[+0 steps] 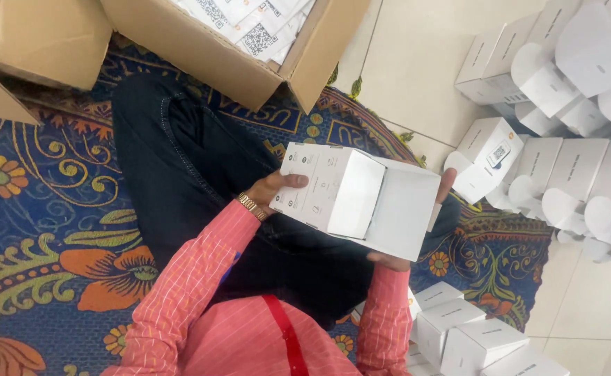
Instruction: The person packs small electronic devices into individual boxes and attaches QR labels.
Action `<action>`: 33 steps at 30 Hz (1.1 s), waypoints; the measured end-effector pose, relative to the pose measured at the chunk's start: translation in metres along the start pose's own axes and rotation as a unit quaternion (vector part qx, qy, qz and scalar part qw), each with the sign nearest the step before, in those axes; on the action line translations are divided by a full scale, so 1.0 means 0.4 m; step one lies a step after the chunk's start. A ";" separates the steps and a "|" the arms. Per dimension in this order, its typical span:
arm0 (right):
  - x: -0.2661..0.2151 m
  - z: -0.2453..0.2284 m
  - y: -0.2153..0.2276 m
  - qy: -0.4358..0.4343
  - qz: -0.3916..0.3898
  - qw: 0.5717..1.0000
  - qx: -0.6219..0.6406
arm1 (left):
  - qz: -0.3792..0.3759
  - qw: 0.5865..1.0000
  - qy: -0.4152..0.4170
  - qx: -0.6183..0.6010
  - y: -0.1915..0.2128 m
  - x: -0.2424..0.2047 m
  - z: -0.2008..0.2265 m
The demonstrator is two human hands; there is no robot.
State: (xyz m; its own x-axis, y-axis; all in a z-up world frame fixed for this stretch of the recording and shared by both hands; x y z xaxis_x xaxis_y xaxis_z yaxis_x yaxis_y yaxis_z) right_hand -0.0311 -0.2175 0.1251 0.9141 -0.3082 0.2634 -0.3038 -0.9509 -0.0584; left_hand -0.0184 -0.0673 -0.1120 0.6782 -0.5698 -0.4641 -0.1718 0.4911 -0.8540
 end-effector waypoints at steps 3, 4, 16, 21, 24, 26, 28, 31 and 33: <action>0.015 -0.030 -0.015 -0.001 -0.016 1.000 -0.027 | 0.003 1.000 0.005 -0.009 0.002 -0.002 0.005; 0.022 -0.042 -0.015 -0.001 -0.016 0.999 -0.028 | 0.002 1.000 0.007 -0.010 -0.008 -0.004 0.007; -0.003 0.019 -0.143 0.022 -0.240 0.878 -0.414 | 0.081 0.988 -0.059 0.113 -0.062 -0.043 0.051; -0.008 0.013 -0.091 -0.151 -0.056 0.950 -0.268 | 0.066 0.912 -0.305 0.268 -0.201 -0.134 0.181; -0.062 0.000 -0.037 -0.266 -0.024 0.959 0.094 | 0.022 0.829 -0.405 0.386 -0.266 -0.179 0.220; -0.102 0.003 0.028 -0.362 0.041 0.919 0.150 | -0.034 0.808 -0.406 0.425 -0.330 -0.198 0.217; -0.193 0.051 0.136 -0.446 0.114 0.863 0.209 | -0.097 0.785 -0.403 0.460 -0.398 -0.209 0.212; -0.434 0.115 0.342 -0.528 0.100 0.839 0.084 | -0.239 0.777 -0.313 0.491 -0.520 -0.204 0.132; -0.533 0.081 0.444 -0.470 0.150 0.868 0.057 | -0.321 0.725 -0.325 0.515 -0.614 -0.210 0.082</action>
State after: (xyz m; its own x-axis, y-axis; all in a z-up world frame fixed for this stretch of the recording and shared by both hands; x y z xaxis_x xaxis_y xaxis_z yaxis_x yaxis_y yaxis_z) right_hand -0.2710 -0.3215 0.0273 0.6297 -0.3777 -0.6789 -0.5867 -0.8040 -0.0968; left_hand -0.0097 -0.1185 0.1444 0.6338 -0.6318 0.4462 0.7258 0.6853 -0.0605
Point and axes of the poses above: each hand's wrist, its own x-axis towards the middle knuckle, its own y-axis out of the back of the hand, z = x × y, the point moved 8 cm from there along x, towards the middle knuckle, and after that the axes turned 15 degrees about z, right-handed, at the moved point
